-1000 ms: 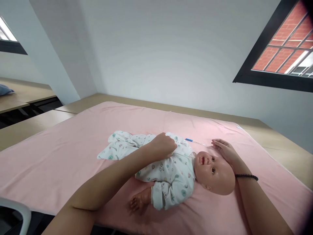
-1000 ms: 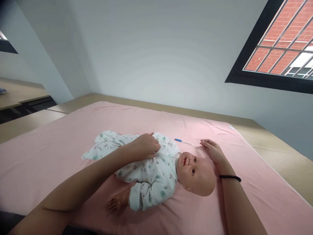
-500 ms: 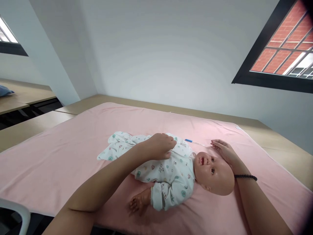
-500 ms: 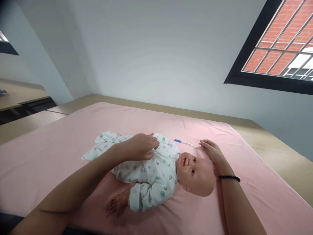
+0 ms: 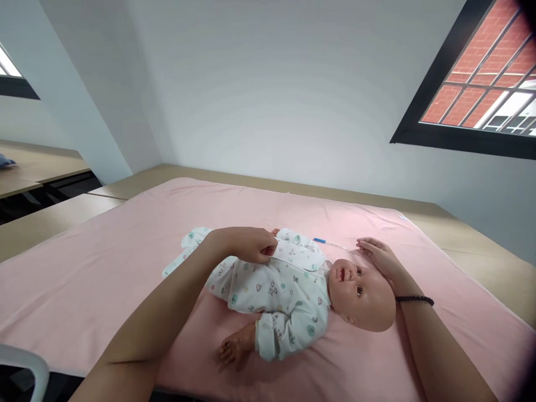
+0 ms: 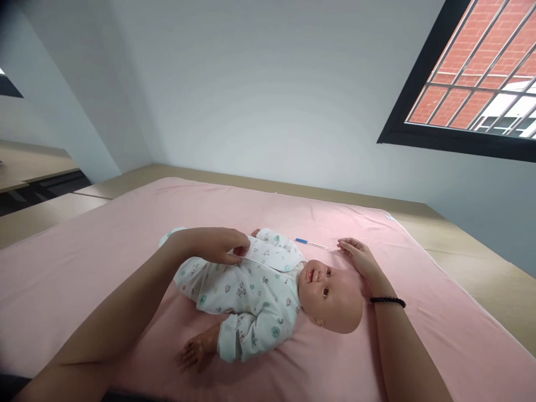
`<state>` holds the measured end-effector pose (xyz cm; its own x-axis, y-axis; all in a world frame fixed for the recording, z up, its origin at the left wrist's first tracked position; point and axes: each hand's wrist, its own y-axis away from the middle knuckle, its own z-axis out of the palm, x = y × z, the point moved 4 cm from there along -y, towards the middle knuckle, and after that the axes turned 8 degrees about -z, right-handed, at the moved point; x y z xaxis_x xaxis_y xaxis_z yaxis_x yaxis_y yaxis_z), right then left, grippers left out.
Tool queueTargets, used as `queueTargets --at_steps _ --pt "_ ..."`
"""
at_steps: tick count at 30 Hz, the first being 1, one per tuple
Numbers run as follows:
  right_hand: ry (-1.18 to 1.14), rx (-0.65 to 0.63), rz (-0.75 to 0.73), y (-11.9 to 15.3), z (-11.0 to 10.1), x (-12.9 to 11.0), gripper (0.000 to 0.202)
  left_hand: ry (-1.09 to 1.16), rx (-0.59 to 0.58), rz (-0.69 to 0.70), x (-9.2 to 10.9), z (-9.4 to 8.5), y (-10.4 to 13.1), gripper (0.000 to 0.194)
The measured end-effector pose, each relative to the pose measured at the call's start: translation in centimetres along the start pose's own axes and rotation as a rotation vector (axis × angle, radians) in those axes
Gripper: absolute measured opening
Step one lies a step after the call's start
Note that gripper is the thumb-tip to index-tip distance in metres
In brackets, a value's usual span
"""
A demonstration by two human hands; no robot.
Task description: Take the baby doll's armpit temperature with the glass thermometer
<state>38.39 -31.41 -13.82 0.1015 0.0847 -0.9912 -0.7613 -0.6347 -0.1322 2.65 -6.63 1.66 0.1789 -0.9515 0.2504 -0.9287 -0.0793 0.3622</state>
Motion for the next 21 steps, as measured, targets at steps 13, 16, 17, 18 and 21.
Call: queueTargets --at_steps 13,16,17,18,21 --pt "0.039 0.007 0.0 0.1 0.2 -0.1 0.039 0.123 -0.052 0.005 -0.8 0.1 -1.1 0.009" --pt "0.054 0.011 -0.004 0.3 0.3 -0.3 0.037 0.081 0.008 0.024 -0.5 0.1 -1.1 0.007" --pt "0.06 0.012 -0.004 0.3 0.4 -0.4 0.036 0.059 0.041 0.035 -0.3 0.0 -1.1 0.007" --pt "0.066 0.013 -0.004 0.4 0.5 -0.5 0.036 0.036 0.076 0.043 -0.1 0.0 -1.2 0.007" --pt "0.091 0.017 -0.005 0.7 0.7 -0.9 0.037 -0.055 0.162 0.041 0.6 0.1 -1.3 0.01"
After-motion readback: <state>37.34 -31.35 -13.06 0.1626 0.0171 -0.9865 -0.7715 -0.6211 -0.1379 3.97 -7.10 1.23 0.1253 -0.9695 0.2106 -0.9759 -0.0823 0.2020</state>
